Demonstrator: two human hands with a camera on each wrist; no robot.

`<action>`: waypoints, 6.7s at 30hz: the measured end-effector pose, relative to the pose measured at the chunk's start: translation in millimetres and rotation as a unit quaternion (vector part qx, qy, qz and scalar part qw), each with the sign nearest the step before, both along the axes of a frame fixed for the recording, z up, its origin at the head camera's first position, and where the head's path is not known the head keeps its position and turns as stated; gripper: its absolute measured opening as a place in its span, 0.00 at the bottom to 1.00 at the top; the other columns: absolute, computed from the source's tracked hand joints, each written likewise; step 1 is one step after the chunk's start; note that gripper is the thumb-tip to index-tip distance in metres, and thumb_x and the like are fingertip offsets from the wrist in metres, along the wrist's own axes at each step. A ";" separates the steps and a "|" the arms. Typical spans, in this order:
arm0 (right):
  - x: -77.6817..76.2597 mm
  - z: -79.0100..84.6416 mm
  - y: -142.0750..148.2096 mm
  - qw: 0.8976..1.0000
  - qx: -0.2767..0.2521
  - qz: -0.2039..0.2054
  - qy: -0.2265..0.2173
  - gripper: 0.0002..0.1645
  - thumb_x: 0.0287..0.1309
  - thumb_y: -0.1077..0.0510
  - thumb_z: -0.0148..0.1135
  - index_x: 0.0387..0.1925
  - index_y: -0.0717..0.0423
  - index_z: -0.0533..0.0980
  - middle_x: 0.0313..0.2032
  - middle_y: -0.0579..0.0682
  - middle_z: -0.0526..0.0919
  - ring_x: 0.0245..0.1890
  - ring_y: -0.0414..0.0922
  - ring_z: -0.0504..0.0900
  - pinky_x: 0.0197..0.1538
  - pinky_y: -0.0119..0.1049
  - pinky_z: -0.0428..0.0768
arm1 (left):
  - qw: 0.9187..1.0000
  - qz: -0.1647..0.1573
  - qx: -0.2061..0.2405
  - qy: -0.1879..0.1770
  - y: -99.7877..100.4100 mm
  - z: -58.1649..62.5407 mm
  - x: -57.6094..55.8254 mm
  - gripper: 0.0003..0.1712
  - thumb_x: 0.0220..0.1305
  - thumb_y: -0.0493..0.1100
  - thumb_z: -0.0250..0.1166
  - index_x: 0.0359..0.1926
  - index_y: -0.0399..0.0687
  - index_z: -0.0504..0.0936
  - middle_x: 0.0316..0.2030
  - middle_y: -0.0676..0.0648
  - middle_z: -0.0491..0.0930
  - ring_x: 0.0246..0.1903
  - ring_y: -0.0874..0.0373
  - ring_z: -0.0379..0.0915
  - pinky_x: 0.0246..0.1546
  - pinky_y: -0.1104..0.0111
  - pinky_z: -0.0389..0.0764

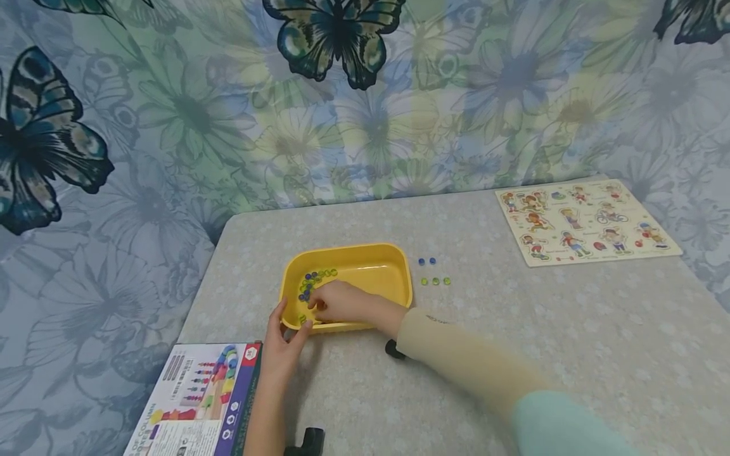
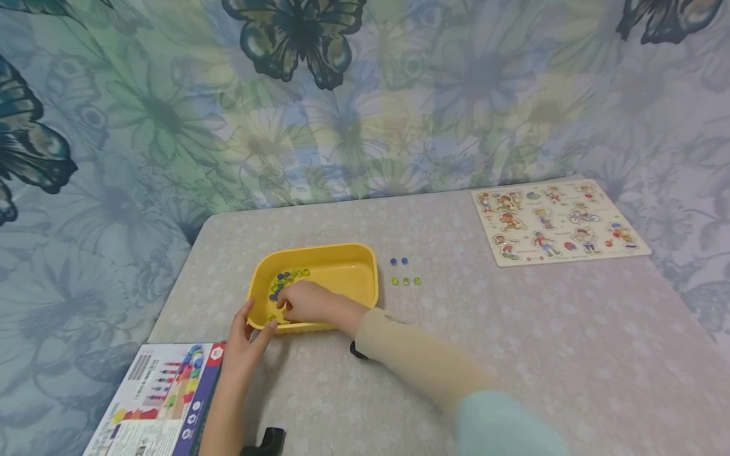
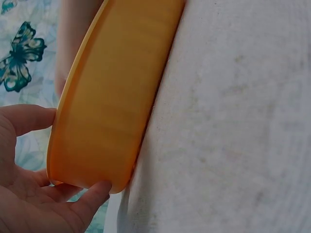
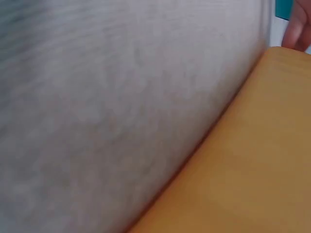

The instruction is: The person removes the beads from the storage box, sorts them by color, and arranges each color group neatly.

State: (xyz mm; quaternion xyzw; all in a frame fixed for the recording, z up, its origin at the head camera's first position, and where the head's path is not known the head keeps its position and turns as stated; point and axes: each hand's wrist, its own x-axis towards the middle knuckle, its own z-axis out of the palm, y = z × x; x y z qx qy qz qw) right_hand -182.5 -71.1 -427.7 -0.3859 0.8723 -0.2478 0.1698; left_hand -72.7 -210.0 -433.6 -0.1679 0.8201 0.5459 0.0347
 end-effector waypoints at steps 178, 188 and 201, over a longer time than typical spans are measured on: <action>-1.8 4.9 51.1 0.997 0.050 0.033 -0.041 0.06 0.52 0.63 0.64 0.25 0.48 0.81 0.27 0.41 0.80 0.29 0.38 0.74 0.36 0.28 0.74 | 1.000 -0.002 0.004 0.009 2.5 -1.0 1.6 0.43 0.63 0.48 0.61 0.72 0.60 0.47 0.72 0.48 0.47 0.68 0.46 0.50 0.63 0.55 0.62; -4.0 5.8 60.0 0.997 0.062 0.037 -0.037 0.06 0.52 0.61 0.64 0.25 0.47 0.81 0.27 0.39 0.79 0.30 0.37 0.74 0.36 0.28 0.74 | 1.000 -0.001 0.003 0.009 0.9 -1.0 2.9 0.43 0.63 0.48 0.61 0.72 0.60 0.47 0.72 0.48 0.47 0.68 0.46 0.50 0.63 0.54 0.62; -13.4 35.9 131.7 0.996 -0.090 -0.009 0.012 0.06 0.53 0.59 0.66 0.35 0.54 0.81 0.32 0.40 0.78 0.32 0.36 0.76 0.36 0.26 0.78 | 1.000 -0.002 0.002 0.006 1.5 -2.3 1.1 0.42 0.63 0.48 0.61 0.72 0.61 0.48 0.71 0.49 0.48 0.67 0.49 0.52 0.62 0.56 0.64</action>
